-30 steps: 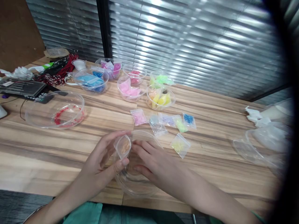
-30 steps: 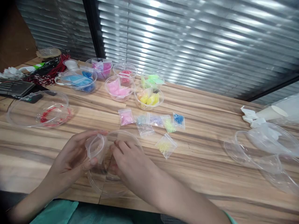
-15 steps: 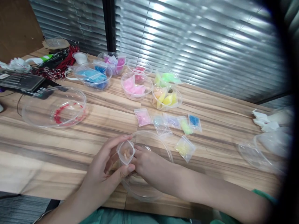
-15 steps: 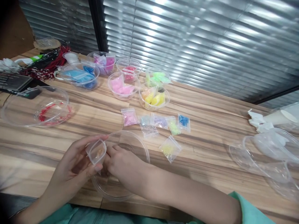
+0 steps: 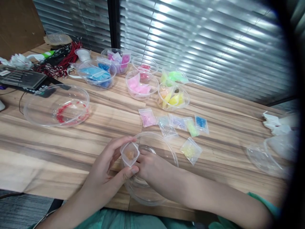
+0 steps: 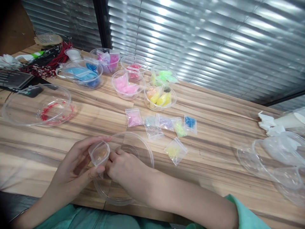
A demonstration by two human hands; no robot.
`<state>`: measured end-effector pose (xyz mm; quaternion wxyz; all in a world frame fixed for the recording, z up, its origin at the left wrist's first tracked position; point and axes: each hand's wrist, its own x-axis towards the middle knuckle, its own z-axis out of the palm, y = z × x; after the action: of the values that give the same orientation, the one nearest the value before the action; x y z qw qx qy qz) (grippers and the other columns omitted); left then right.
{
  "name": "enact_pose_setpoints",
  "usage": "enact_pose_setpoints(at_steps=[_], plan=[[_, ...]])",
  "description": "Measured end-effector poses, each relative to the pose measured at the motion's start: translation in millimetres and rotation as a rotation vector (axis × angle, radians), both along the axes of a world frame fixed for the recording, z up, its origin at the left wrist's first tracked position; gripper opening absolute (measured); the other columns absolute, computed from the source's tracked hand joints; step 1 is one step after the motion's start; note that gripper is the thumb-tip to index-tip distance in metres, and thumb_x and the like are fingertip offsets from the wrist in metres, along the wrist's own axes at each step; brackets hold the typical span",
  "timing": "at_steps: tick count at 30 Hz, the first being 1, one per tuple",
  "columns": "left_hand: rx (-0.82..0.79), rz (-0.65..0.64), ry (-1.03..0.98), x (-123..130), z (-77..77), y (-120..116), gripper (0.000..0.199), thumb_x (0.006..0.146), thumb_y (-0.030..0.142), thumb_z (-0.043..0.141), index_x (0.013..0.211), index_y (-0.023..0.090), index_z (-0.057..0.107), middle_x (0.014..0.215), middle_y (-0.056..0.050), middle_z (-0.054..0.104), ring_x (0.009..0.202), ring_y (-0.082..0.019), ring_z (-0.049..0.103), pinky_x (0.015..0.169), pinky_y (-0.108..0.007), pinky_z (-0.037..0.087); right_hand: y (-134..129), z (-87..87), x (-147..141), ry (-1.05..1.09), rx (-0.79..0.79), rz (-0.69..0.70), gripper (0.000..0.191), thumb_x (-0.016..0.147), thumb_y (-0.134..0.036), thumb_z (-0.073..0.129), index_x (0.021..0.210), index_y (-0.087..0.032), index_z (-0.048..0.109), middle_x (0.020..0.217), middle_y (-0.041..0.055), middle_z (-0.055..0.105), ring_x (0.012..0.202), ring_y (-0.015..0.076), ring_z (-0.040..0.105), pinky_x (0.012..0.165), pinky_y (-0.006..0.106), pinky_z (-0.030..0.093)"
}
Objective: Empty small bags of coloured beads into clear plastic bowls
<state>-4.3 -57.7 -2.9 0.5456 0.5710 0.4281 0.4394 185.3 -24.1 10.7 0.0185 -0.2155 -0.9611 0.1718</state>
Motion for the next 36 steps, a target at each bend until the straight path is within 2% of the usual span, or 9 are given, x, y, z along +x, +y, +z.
enact_pose_setpoints(at_steps=[5,8,11,14,18,21,26,33,36], plan=[[0.031,0.005,0.094,-3.3,-2.2,0.1,0.05,0.092,0.026,0.07,0.135,0.044,0.05,0.14,0.003,0.057,0.128,-0.02,0.056,0.112,-0.034,0.047,-1.1,3.4,-2.5,-0.043,0.071,-0.021,0.021,0.076,0.002,0.062,0.087,-0.015,0.065,0.094,0.0061,0.068,0.092,0.0227,0.064,0.082,0.035,0.052],[0.055,-0.01,0.162,-3.9,-3.3,-0.2,0.054,0.093,0.026,0.069,0.137,0.046,0.047,0.141,0.003,0.056,0.13,-0.022,0.054,0.115,-0.04,0.043,-2.0,8.0,-2.6,-0.071,0.122,-0.151,0.029,0.066,0.007,0.059,0.087,-0.012,0.065,0.084,0.0079,0.067,0.077,0.0241,0.064,0.066,0.035,0.052],[0.073,-0.047,0.198,-4.2,-4.7,-1.4,0.058,0.093,0.024,0.068,0.14,0.046,0.043,0.144,0.003,0.055,0.136,-0.023,0.05,0.117,-0.039,0.041,0.2,19.8,4.1,-0.023,0.193,-0.263,0.043,0.062,0.009,0.051,0.1,-0.006,0.063,0.087,0.0112,0.066,0.078,0.0255,0.062,0.066,0.036,0.052],[0.103,-0.081,0.236,-4.5,-6.2,-3.2,0.063,0.092,0.024,0.069,0.143,0.047,0.039,0.148,0.004,0.051,0.144,-0.022,0.042,0.121,-0.039,0.035,3.7,36.3,15.4,0.146,0.227,-0.333,0.044,0.068,0.011,0.045,0.104,-0.01,0.06,0.091,0.0083,0.065,0.081,0.021,0.059,0.071,0.032,0.05],[0.154,-0.112,0.325,-2.5,-4.6,-2.8,0.064,0.093,0.028,0.068,0.145,0.046,0.035,0.154,0.004,0.047,0.149,-0.023,0.035,0.125,-0.045,0.029,2.6,51.3,24.8,0.434,0.02,-0.424,0.033,0.084,0.008,0.043,0.098,-0.018,0.057,0.085,-0.001,0.063,0.076,0.0124,0.057,0.071,0.023,0.047],[0.257,-0.128,0.408,2.7,0.2,0.3,0.06,0.095,0.029,0.065,0.145,0.043,0.035,0.156,0.001,0.046,0.15,-0.025,0.036,0.126,-0.049,0.026,-1.2,52.3,23.4,0.451,0.047,-0.385,0.021,0.091,0.0,0.046,0.09,-0.016,0.058,0.083,0.0007,0.063,0.075,0.0135,0.056,0.069,0.025,0.047],[0.367,-0.124,0.476,11.1,4.8,4.6,0.058,0.097,0.03,0.062,0.146,0.039,0.033,0.151,-0.001,0.053,0.149,-0.026,0.037,0.126,-0.052,0.027,-3.8,48.9,16.8,0.381,0.21,-0.302,0.033,0.093,0.003,0.039,0.079,-0.011,0.065,0.073,0.0052,0.062,0.068,0.017,0.053,0.064,0.03,0.049],[0.375,-0.138,0.475,11.9,4.0,7.8,0.058,0.096,0.029,0.06,0.147,0.038,0.033,0.149,-0.001,0.055,0.147,-0.027,0.04,0.125,-0.052,0.028,-12.8,49.7,14.2,0.247,0.307,-0.198,0.031,0.096,-0.002,0.043,0.093,-0.003,0.075,0.086,0.0135,0.07,0.082,0.0234,0.061,0.075,0.034,0.058],[0.36,-0.133,0.464,11.5,4.4,7.1,0.061,0.095,0.029,0.062,0.147,0.04,0.032,0.151,0.001,0.053,0.147,-0.027,0.04,0.126,-0.05,0.029,-12.1,50.5,14.2,0.271,0.277,-0.208,0.035,0.098,-0.003,0.039,0.09,-0.004,0.074,0.087,0.0134,0.07,0.081,0.0214,0.061,0.075,0.031,0.059]])
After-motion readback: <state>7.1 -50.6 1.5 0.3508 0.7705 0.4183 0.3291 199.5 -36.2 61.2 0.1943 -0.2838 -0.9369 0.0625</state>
